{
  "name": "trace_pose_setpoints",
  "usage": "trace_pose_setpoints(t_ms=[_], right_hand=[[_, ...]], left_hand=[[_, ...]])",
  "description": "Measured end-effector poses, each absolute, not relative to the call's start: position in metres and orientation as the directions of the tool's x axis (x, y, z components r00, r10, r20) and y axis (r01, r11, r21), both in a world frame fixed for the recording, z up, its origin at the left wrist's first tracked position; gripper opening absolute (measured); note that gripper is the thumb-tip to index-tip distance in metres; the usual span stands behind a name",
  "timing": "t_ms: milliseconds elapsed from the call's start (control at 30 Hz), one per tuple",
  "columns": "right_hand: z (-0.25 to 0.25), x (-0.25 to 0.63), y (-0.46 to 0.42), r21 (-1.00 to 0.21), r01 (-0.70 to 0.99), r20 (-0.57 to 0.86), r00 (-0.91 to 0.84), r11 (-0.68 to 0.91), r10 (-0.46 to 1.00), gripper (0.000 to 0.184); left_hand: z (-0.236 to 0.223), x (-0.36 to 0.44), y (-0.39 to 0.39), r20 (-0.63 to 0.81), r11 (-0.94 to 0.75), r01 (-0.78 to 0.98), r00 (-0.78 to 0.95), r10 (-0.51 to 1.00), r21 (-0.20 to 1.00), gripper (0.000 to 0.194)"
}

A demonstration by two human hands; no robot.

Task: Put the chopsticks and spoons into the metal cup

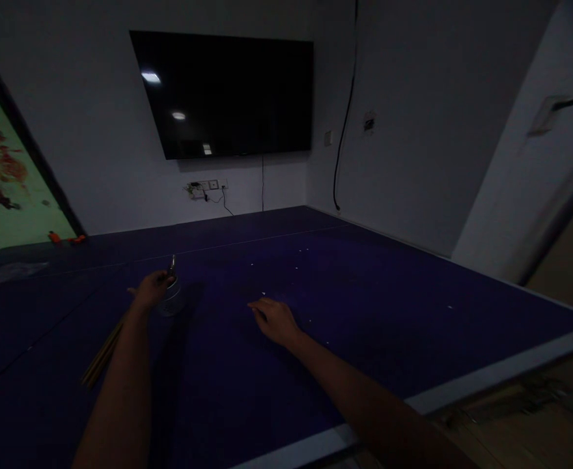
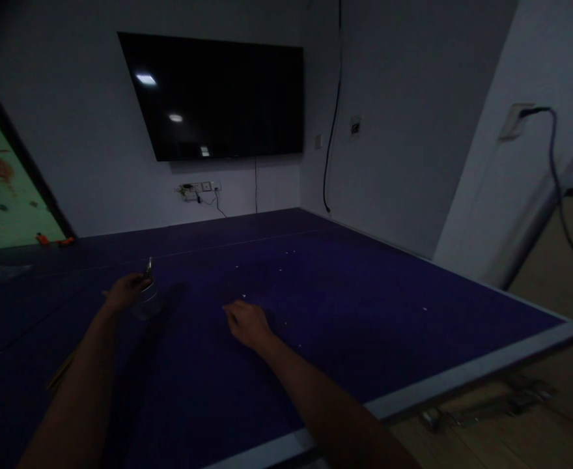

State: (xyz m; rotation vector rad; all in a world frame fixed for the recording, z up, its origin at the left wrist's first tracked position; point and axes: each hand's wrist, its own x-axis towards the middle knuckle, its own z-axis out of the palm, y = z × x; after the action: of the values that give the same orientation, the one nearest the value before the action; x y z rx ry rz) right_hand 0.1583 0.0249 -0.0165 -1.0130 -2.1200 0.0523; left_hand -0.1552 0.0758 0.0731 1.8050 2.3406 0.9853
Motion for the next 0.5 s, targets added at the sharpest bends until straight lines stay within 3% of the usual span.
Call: trace_pose_setpoints(t_ms=[333,500], right_hand=[[-0.019,0.158,0.027,-0.334,0.652,0.626,-0.387,0.681,0.677,0.03],[-0.018,0.157,0.026,-0.339,0.64,0.642,-0.378,0.69,0.666,0.03]], left_hand=[[0.074,-0.158,0.075,0.443,0.102,0.774,-0.458,0.77,0.624,0.024],[0.084,-0.169,0.075,0.56,-0.088,0.688,-0.501,0.66,0.72,0.028]])
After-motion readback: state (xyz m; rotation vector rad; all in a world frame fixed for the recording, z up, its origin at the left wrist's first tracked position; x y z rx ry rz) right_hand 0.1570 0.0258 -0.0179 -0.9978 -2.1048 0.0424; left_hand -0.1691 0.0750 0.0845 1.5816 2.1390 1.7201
